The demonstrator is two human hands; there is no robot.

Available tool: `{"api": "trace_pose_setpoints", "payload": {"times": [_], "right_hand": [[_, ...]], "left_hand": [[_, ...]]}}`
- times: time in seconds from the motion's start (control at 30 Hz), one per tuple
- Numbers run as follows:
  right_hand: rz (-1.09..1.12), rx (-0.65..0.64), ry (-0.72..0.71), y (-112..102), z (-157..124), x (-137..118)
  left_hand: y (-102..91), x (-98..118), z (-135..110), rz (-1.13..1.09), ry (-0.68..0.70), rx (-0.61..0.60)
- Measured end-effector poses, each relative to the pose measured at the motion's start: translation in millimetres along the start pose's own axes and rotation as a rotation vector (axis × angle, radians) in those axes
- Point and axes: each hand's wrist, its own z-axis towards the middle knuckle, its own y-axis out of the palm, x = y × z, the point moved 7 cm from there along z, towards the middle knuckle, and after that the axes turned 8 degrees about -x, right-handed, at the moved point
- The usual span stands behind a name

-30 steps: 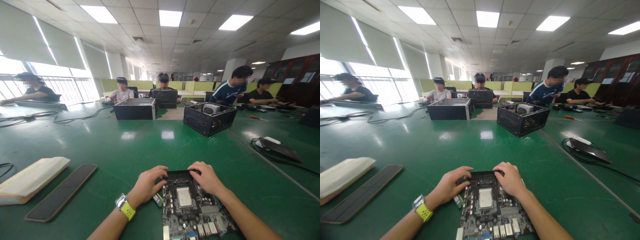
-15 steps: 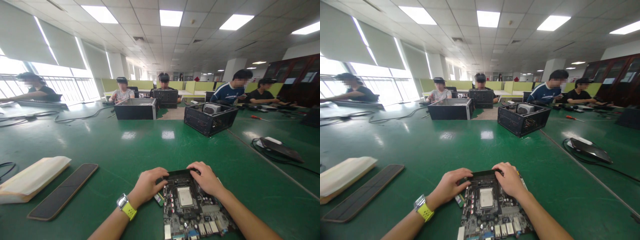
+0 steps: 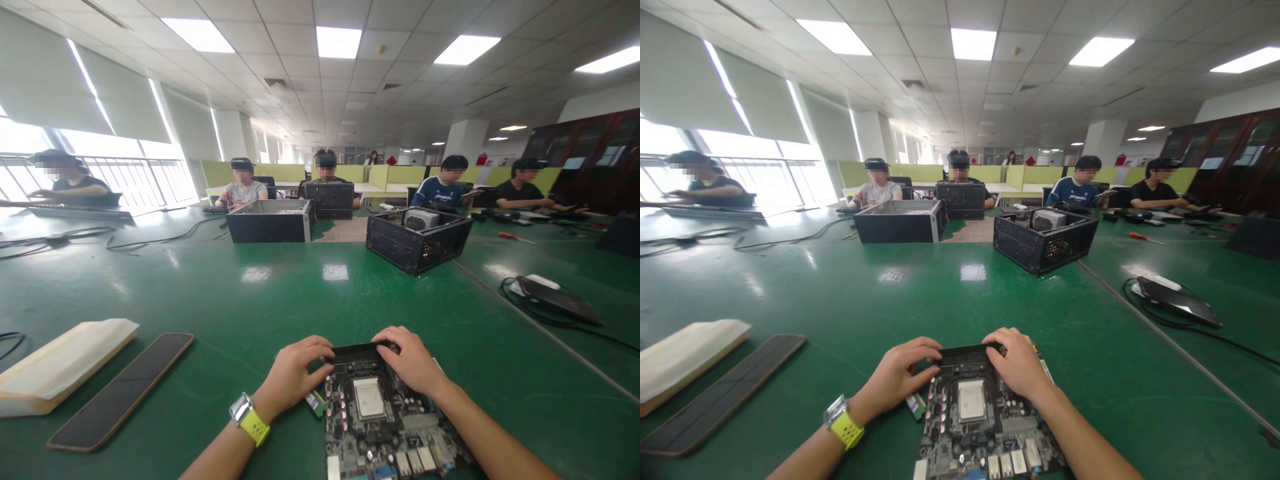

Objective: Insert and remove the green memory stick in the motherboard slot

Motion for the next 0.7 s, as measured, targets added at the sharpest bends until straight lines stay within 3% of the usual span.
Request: {"api": "trace_pose_setpoints", "payload": {"times": [0.5, 0.6, 0.7], "right_hand": [[-0.002, 0.014, 0.008, -1.9, -0.9, 0.6], [-0.051, 0.078, -0.008, -16.9, -6.0, -18.4], [-0.122, 0.09, -0.099, -18.2, -20.2, -58.6]], "left_hand": [[-0.7, -2.1, -0.2, -0.007, 0.007, 0.03], [-2.2, -0.1, -0.5, -0.018, 0.021, 0.041], [-6.3, -1.2, -1.2, -0.024, 0.016, 0.092]]}}
